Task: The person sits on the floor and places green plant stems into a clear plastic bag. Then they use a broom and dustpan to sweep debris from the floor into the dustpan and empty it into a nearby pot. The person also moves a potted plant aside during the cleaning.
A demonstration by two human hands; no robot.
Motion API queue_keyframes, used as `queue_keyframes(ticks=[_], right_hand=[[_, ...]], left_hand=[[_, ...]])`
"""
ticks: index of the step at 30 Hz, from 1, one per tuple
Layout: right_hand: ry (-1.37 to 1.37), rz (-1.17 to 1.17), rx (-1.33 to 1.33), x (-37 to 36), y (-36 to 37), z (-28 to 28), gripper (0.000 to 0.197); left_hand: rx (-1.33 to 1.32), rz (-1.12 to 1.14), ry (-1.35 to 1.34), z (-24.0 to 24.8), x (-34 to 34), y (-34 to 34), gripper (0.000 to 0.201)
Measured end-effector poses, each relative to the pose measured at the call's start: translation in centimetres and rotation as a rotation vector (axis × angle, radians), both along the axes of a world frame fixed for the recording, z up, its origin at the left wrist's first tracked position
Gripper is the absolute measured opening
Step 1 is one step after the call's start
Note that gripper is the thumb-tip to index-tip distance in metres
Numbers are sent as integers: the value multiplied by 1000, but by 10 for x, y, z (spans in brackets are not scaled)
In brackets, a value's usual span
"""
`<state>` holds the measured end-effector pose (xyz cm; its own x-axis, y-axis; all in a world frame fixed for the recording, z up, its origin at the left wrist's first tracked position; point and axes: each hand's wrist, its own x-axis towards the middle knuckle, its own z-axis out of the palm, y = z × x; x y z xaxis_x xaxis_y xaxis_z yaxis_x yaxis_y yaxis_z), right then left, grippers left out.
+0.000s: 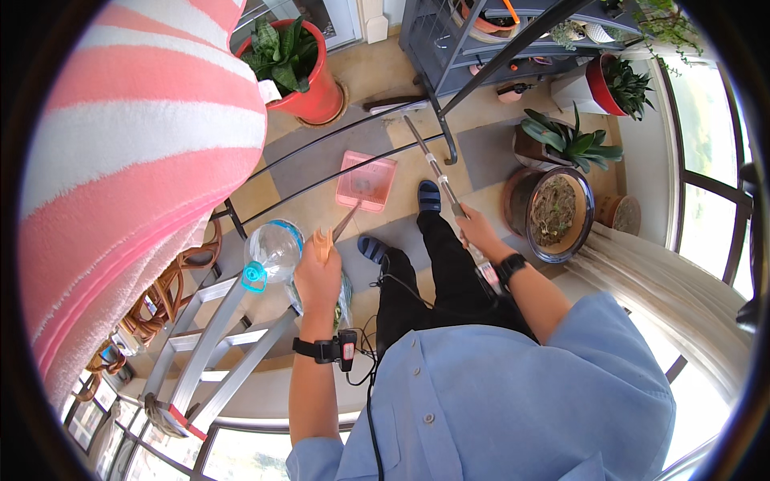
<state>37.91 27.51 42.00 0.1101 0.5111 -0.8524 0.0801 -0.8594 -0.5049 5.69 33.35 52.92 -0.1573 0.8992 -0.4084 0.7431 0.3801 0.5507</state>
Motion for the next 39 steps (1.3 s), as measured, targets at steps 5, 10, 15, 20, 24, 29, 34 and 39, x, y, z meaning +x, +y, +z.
queue_keyframes(ticks=[5, 10, 15, 20, 24, 29, 34, 39], right_hand=[[68, -11, -87, -17, -3, -21, 58], [137, -6, -219, -20, -17, 19, 47], [496, -188, -342, 38, 17, 82, 41], [321, 36, -243, 43, 11, 136, 44], [218, 54, -180, 48, -10, 168, 47], [186, 18, -160, 80, -44, 194, 53], [214, -77, -211, 108, -90, 217, 55], [175, -94, -250, 101, -142, 233, 56]], left_hand=[[59, -15, -19, 1, 0, 2, 33], [-21, -15, 10, 5, 4, 6, 36], [21, -16, 9, 2, 2, 4, 35], [63, 28, -41, -1, -1, -9, 32], [18, 2, -25, 1, -3, -11, 35], [-7, 8, -7, 4, -3, -12, 35], [-32, 3, 8, 3, -6, -16, 34], [3, -85, 4, 1, -21, -26, 34]])
